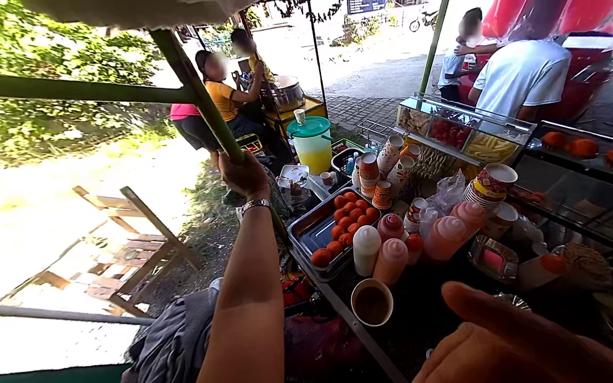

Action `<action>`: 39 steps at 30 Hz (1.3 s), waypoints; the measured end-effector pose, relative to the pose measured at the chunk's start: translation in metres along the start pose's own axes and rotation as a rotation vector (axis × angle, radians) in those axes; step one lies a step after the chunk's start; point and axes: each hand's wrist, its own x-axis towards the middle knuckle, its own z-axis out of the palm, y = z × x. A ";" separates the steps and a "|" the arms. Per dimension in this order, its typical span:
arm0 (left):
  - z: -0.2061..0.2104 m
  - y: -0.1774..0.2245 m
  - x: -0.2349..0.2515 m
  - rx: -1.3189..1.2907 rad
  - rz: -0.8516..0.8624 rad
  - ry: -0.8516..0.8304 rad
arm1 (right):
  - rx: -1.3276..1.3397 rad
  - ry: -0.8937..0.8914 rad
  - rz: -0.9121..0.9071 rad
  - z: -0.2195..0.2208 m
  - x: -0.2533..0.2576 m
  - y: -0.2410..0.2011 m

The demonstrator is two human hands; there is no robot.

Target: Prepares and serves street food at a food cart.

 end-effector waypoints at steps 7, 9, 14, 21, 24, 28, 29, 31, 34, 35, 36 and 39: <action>0.000 -0.005 0.002 -0.037 0.018 -0.025 | 0.030 0.204 0.082 0.007 -0.007 0.017; 0.000 -0.005 0.002 -0.033 0.021 -0.011 | 0.115 0.114 0.062 -0.002 -0.024 0.029; -0.001 -0.003 0.001 -0.109 0.051 -0.001 | -0.024 0.183 0.033 0.012 -0.007 0.009; -0.004 0.000 -0.002 0.003 0.013 -0.018 | -0.106 0.219 -0.023 0.015 -0.001 0.000; -0.004 0.001 -0.002 0.053 0.013 -0.029 | -0.017 0.108 -0.063 0.009 -0.005 0.000; -0.003 0.001 0.000 0.077 0.010 -0.044 | -0.020 0.096 -0.089 0.007 -0.006 0.000; -0.002 0.000 0.000 0.076 0.013 -0.039 | -0.024 0.098 -0.088 0.007 -0.006 0.000; -0.002 -0.001 0.001 0.064 0.017 -0.038 | -0.029 0.094 -0.084 0.006 -0.006 0.001; -0.001 0.000 0.002 0.072 0.012 -0.036 | -0.026 0.104 -0.069 0.006 -0.007 0.001; -0.001 -0.001 0.001 0.074 0.013 -0.032 | -0.029 0.105 -0.066 0.006 -0.008 0.001; -0.001 -0.001 0.001 0.077 0.012 -0.033 | -0.029 0.103 -0.065 0.005 -0.009 0.001; -0.003 0.003 0.001 0.094 -0.014 -0.053 | -0.015 0.104 -0.074 0.005 -0.009 0.001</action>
